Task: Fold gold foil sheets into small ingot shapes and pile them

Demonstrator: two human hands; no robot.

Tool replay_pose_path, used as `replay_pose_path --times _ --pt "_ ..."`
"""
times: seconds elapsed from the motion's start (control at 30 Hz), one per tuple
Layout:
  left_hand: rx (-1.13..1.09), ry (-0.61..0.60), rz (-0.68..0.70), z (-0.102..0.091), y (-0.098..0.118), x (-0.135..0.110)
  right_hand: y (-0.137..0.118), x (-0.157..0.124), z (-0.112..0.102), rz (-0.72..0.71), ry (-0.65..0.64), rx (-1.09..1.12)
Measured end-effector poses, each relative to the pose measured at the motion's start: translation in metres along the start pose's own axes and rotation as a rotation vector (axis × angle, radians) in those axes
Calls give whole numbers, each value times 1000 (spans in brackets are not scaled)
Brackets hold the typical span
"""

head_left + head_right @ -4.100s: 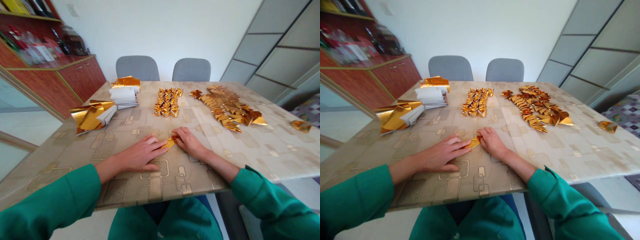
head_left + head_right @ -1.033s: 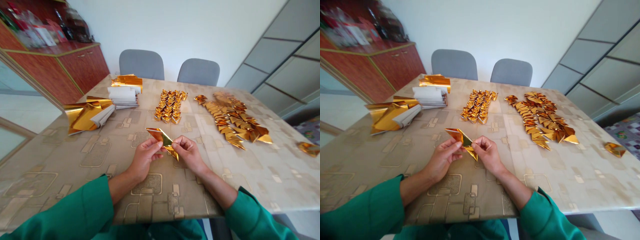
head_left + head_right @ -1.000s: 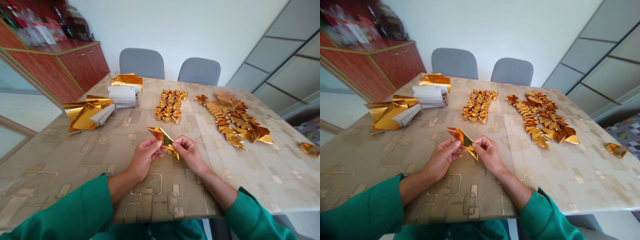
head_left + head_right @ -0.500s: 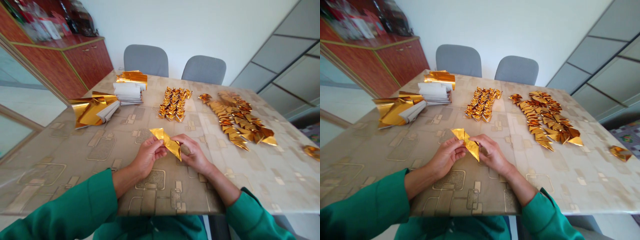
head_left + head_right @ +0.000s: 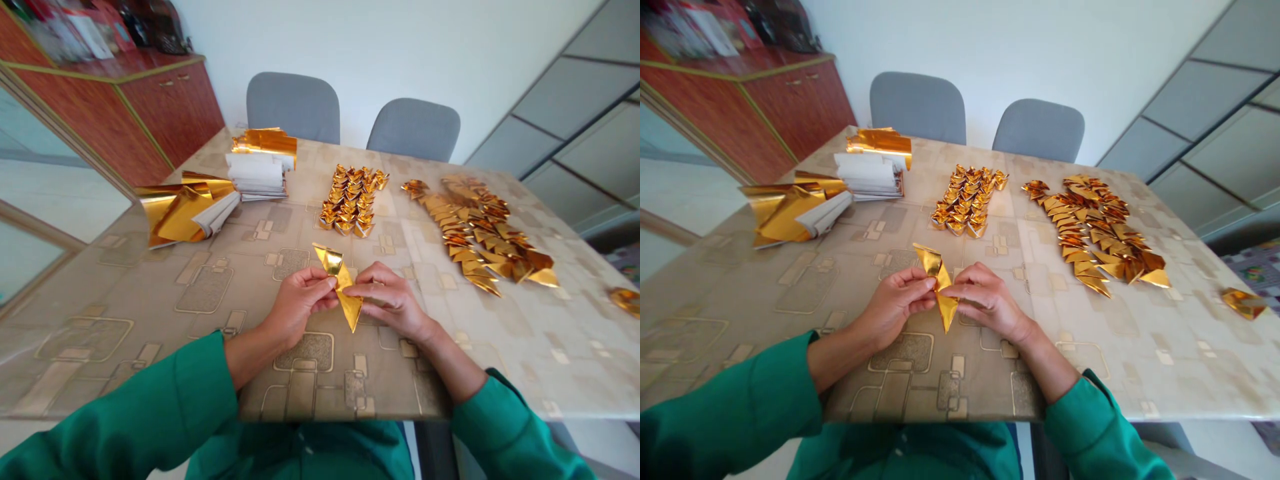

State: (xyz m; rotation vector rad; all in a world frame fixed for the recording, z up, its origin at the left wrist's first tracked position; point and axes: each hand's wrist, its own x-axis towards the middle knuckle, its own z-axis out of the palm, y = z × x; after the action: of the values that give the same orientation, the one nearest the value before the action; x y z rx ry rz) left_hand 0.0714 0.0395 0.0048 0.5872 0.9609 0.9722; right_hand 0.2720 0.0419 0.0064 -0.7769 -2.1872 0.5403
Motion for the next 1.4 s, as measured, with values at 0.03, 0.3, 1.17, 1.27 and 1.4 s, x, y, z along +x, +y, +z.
replay_pose_path --times 0.03,0.3,1.17,1.27,1.4 --pt "-6 9 -9 0 0 0 1 -1 -2 -2 3 -2" --pt "39 -47 -43 -1 -2 -4 6 -2 -16 108 -84 212" --pt "53 -42 41 3 -16 -12 -20 4 18 349 141 35" --pt "-14 -18 19 4 -15 -12 -19 2 19 393 124 100" --pt "-110 1 -20 4 -15 -11 -16 -1 23 553 170 365"
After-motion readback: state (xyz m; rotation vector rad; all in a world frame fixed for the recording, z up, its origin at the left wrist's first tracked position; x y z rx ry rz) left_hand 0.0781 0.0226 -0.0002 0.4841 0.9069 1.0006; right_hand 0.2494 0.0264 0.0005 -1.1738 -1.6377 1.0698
